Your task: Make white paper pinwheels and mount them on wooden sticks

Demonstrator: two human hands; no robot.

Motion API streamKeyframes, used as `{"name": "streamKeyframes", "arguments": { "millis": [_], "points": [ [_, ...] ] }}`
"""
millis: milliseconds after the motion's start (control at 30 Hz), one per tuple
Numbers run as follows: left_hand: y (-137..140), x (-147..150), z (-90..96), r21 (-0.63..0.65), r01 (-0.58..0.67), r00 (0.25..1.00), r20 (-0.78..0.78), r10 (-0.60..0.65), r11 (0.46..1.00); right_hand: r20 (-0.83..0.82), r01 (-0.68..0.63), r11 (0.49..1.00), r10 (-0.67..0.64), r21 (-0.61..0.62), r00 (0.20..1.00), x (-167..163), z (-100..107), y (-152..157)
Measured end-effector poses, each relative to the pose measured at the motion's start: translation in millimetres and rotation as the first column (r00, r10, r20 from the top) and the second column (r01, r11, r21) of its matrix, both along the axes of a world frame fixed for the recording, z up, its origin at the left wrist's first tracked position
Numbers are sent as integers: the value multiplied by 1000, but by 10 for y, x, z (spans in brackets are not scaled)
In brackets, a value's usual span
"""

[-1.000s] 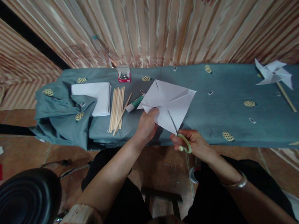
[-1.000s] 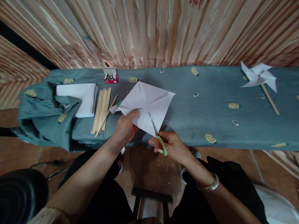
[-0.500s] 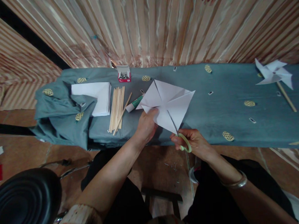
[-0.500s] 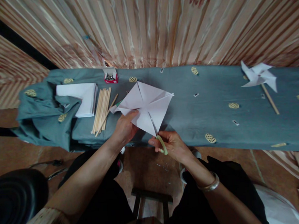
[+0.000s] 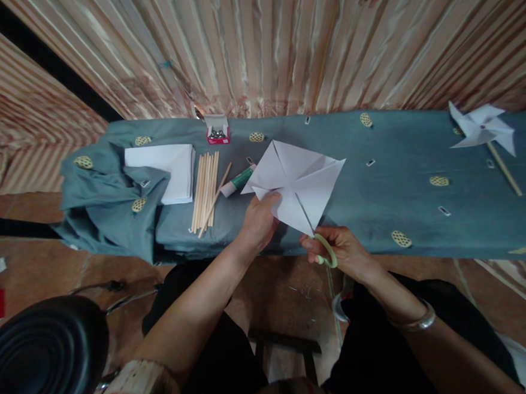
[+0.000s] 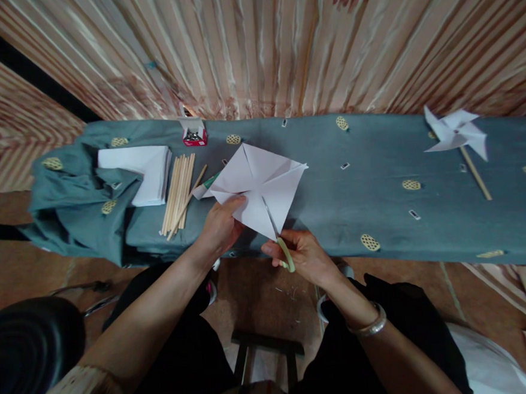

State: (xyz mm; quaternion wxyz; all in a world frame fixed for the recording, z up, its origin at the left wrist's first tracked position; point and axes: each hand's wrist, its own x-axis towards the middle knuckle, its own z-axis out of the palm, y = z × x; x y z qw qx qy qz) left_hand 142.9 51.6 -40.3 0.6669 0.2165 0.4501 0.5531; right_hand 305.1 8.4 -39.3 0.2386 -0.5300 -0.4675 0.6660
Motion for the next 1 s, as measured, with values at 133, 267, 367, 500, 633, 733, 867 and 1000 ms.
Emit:
{"name": "streamKeyframes", "arguments": {
  "millis": [133,267,367,500,633,733,867,1000],
  "points": [
    [1,-13,-3,12,12,1000,1,-12,1000,14,-6,1000,6,-8,1000,6,2,8],
    [9,-22,-15,4,5,1000,-12,-5,1000,16,6,1000,-6,-22,1000,8,-5,9],
    [9,-21,-16,24,6,1000,-10,-6,1000,0,13,1000,-13,-17,1000,9,-19,4],
    [-1,-20,-13,47,16,1000,-15,-16,999,-14,18,1000,-18,-6,1000,6,-22,-1],
    [-3,-28,-15,24,25,999,-41,-24,999,-26,10,1000,-10,7,1000,5,-14,0],
    [1,-31,-16,4,18,998,-60,-18,1000,-30,2,1000,-1,18,1000,12,-19,-2],
    [0,-25,-21,19,10,999,-52,-9,1000,-27,-20,999,21,27,999,27,-32,-6],
    [-9,-13,-35,51,17,999,-39,-15,999,-15,-9,1000,9,14,1000,31,-25,-5]
  ]
}}
